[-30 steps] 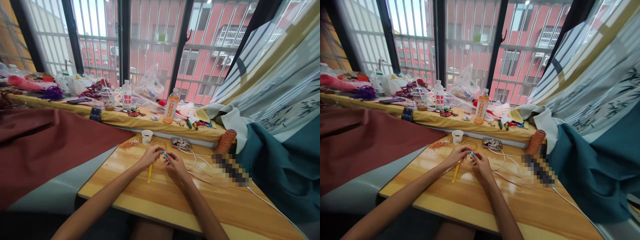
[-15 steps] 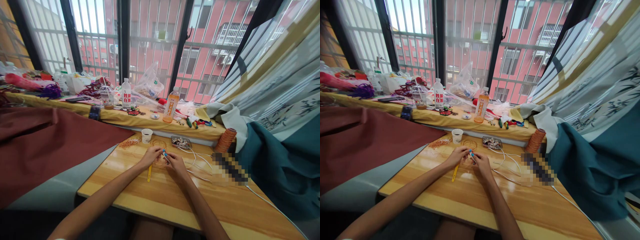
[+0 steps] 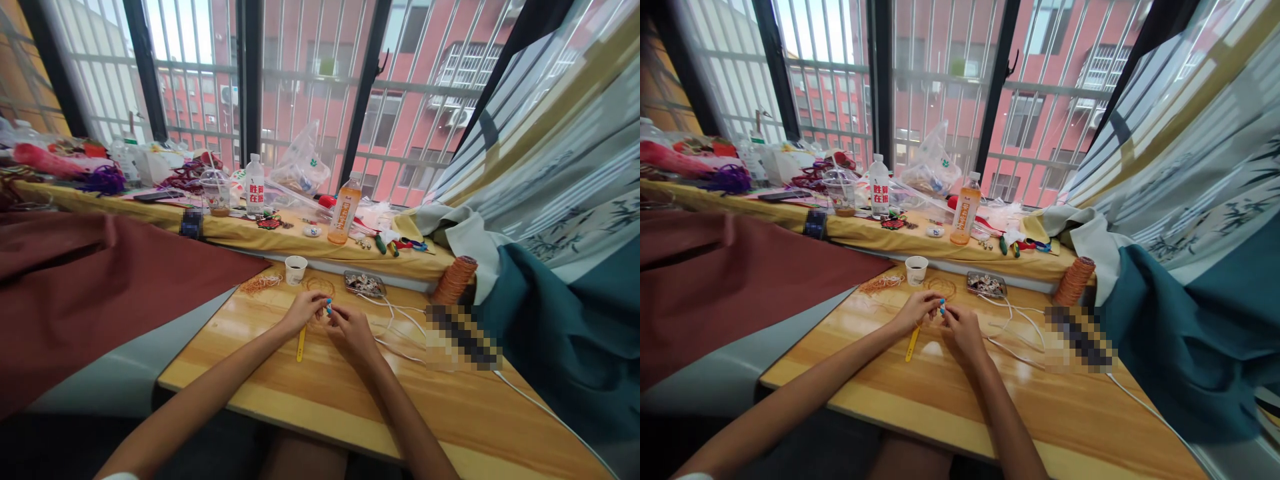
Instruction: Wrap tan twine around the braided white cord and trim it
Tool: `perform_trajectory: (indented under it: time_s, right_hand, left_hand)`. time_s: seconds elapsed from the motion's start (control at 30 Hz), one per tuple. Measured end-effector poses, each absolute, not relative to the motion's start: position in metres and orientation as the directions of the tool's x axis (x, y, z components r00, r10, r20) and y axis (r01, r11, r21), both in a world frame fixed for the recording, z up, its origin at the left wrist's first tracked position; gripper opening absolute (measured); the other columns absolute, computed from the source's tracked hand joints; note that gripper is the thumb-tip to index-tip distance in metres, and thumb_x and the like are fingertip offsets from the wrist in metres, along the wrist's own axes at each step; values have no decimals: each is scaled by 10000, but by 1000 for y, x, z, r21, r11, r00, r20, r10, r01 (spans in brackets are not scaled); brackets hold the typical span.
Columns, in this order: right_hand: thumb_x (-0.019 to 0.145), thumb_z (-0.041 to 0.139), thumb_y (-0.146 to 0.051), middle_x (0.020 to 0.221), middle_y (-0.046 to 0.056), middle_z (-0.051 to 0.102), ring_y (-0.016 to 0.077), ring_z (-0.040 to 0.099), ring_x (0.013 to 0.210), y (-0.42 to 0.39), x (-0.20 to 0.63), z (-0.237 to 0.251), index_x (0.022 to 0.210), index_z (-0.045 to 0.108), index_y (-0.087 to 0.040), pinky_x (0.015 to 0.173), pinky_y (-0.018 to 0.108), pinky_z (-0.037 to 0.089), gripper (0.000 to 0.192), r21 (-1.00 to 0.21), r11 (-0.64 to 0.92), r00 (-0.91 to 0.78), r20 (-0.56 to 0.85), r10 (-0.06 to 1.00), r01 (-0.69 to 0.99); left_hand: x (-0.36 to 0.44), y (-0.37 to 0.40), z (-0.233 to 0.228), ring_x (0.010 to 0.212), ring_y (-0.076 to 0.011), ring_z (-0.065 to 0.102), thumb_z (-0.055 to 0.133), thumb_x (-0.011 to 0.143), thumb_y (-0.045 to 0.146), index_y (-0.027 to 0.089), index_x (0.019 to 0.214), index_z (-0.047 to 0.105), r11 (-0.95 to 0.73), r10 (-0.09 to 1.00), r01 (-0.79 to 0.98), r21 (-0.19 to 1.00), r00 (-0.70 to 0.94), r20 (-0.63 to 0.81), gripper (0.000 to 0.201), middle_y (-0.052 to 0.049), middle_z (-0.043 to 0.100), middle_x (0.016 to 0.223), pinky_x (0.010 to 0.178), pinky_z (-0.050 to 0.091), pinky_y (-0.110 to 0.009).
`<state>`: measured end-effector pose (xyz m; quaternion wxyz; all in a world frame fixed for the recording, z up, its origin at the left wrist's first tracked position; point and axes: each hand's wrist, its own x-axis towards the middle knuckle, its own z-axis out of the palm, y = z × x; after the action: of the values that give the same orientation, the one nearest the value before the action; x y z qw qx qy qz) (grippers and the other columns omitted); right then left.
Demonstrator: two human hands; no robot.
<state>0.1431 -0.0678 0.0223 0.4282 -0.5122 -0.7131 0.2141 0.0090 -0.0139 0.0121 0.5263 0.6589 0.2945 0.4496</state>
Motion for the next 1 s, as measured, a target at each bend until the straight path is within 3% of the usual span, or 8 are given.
perform_trajectory:
  time_s: [0.2,0.7,1.0]
  right_hand:
    - [775,423,-297,670,49,630,164,556,599,-68,142,21,812,646,-172,596,263,399,258,-722,387,-52,439,897,573]
    - [764,383,-307,883,97,633,214,580,767,-60,144,4,894,603,-173,711,321,434,288,-626,374,3,515,857,684]
    - [723,397,-296,884,89,644,205,601,765,-57,148,2,878,616,-211,689,301,468,282,-628,420,-22,540,841,655]
  left_hand:
    - [10,-12,14,476,-68,448,607,606,373,82,784,622,-202,851,-144,969,463,246,342,11,523,552,458,376,-194]
    - [21,-14,15,412,-67,494,557,631,219,85,752,596,-18,939,-163,987,335,73,185,23,532,501,384,391,-173]
    - [23,-15,15,376,-60,466,607,571,376,118,642,504,80,948,-218,973,318,-6,287,28,531,520,380,372,-188]
